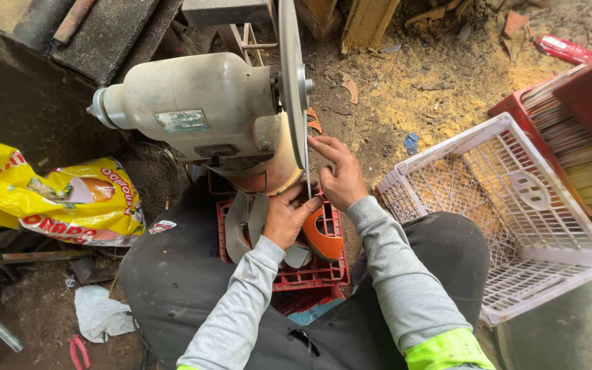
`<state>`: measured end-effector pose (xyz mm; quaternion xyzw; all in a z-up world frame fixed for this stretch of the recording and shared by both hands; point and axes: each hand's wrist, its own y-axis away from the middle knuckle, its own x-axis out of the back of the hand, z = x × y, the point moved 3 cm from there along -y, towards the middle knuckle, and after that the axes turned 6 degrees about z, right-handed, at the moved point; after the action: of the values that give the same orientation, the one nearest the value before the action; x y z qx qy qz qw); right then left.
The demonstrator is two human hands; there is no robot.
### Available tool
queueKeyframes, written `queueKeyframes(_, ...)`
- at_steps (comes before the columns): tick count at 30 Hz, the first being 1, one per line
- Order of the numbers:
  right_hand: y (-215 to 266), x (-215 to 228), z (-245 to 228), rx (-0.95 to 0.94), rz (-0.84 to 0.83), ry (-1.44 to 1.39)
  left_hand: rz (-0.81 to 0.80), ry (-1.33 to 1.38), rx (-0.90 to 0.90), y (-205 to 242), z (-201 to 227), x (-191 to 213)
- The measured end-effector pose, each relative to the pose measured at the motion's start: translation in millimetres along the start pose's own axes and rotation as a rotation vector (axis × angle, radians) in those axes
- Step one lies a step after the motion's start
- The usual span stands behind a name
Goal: The person sits on the floor and uses a bench grinder to smooth the edges of orange and gray shoe sole pieces. They handle the parts one at a time, pressing them against the spinning wheel and placing them back into a red crate.
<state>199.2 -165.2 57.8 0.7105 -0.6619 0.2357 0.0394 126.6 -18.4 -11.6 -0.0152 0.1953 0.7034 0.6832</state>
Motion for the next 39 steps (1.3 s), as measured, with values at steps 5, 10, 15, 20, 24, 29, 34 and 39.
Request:
queueKeyframes(5,7,3,-4,-0.034,-0.041,0.004,0.009,-0.036,0.021,11,4,-2)
queueKeyframes(10,25,12,9,-0.144,-0.196,-0.022,0.016,-0.299,-0.042,39,14,-4)
queueKeyframes(15,39,27,35,-0.514,-0.351,-0.368,0.164,-0.949,-0.410,63,30,-3)
queueKeyframes(20,33,24,20,-0.351,-0.114,-0.406,0.037,-0.340,-0.066,34,6,-7)
queueKeyframes(24,17,17,0,-0.131,-0.060,0.010,-0.046,-0.087,0.074,7,-2,-1)
queueKeyframes(29,-2,1,-6,-0.009,-0.022,0.122,-0.030,0.014,0.068,-10,9,2)
queueKeyframes(34,-9,-9,4,-0.083,-0.015,0.119,-0.023,0.043,0.045,-18,15,0)
queueKeyframes(39,-10,-13,8,-0.093,-0.002,0.135,-0.026,0.108,0.099,-22,14,1)
